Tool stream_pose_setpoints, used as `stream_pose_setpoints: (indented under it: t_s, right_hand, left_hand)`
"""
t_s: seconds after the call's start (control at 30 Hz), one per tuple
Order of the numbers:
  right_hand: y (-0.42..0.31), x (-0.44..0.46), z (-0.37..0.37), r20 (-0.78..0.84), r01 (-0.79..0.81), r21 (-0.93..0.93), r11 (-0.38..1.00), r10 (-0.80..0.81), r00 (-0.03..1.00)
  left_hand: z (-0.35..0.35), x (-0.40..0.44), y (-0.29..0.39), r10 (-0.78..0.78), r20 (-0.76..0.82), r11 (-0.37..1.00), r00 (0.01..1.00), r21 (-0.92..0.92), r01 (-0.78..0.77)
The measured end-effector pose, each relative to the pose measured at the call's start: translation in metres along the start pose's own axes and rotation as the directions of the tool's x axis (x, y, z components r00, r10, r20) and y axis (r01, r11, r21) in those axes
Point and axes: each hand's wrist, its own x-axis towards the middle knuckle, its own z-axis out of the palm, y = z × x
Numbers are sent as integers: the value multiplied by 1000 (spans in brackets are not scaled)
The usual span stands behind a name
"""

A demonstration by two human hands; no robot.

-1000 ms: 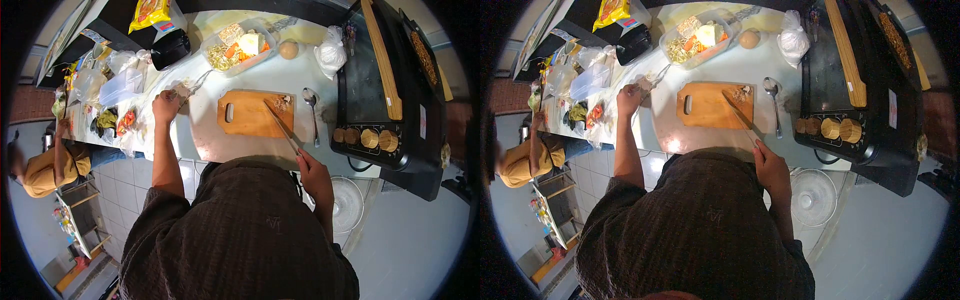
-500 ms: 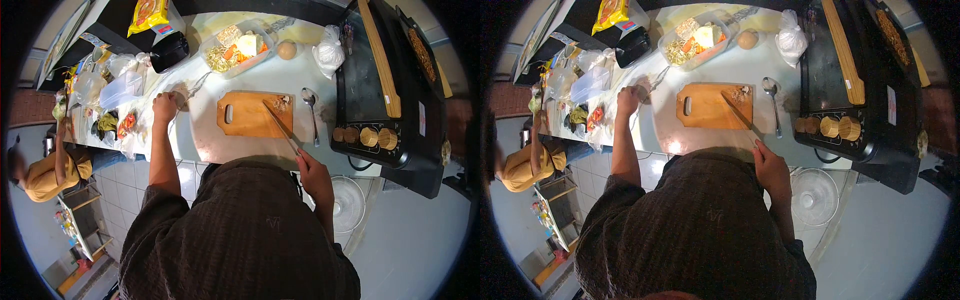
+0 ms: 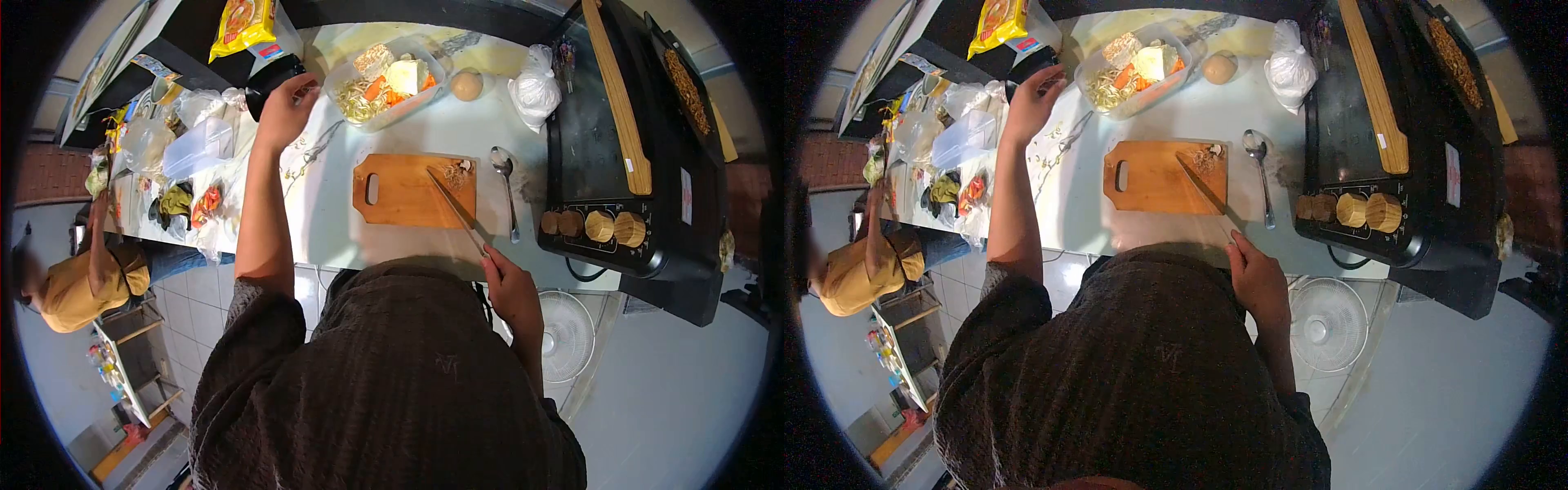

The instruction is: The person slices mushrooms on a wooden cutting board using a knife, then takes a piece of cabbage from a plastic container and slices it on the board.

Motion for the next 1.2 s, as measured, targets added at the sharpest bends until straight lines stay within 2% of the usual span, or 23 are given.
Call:
stream_pose_setpoints:
  t_s: [0.03,0.1,0.13,0.17,0.23,0.33,0.37,0.47,0.57,0.63,0.83,0.97,1.07,1.13,1.2]
  right_hand:
    - [2,0,1,-5,5,5,1000,-5,1000]
    - [11,2,7,-42,46,16,999,-45,998]
    - [14,3,9,-81,90,22,996,-87,993]
    - [13,3,8,-80,89,25,996,-87,993]
    - [7,2,4,-45,23,34,999,-22,999]
    - [2,3,-2,-5,-17,33,999,17,1000]
    - [3,3,-2,-3,-15,31,999,15,1000]
    - [9,5,1,-35,27,5,1000,-27,999]
    - [15,7,4,-84,125,-19,992,-126,988]
    - [11,7,2,-36,47,3,999,-47,998]
    - [9,6,1,-18,31,12,999,-31,999]
    - [8,6,0,-12,10,21,1000,-9,1000]
    - [7,6,0,-44,60,-3,998,-60,997]
    - [1,5,-4,24,-36,28,999,35,999]
    - [7,5,1,-4,4,35,999,-4,1000]
  left_hand:
    - [-2,-2,-6,0,3,1000,1000,2,0]
    - [-13,-11,-19,-121,-19,987,992,-113,118]
    - [-23,-17,-24,-156,52,988,986,2,156]
    - [-30,-23,-32,-155,54,988,986,4,155]
    - [-34,-40,-58,-251,53,925,967,307,223]
    - [-30,-60,-98,-266,74,893,961,394,216]
    - [-26,-65,-106,-292,89,894,952,380,239]
    - [-13,-73,-116,-219,99,920,971,352,172]
    - [0,-76,-115,-263,42,913,964,334,234]
    - [5,-77,-116,-292,2,878,957,398,267]
    - [6,-81,-139,-317,-12,823,948,493,281]
    - [0,-85,-139,-327,-18,849,945,433,302]
    - [-1,-86,-145,-307,-22,846,951,452,284]
    - [-1,-85,-147,-321,18,841,947,466,276]
    - [0,-86,-145,-318,-4,843,948,457,284]
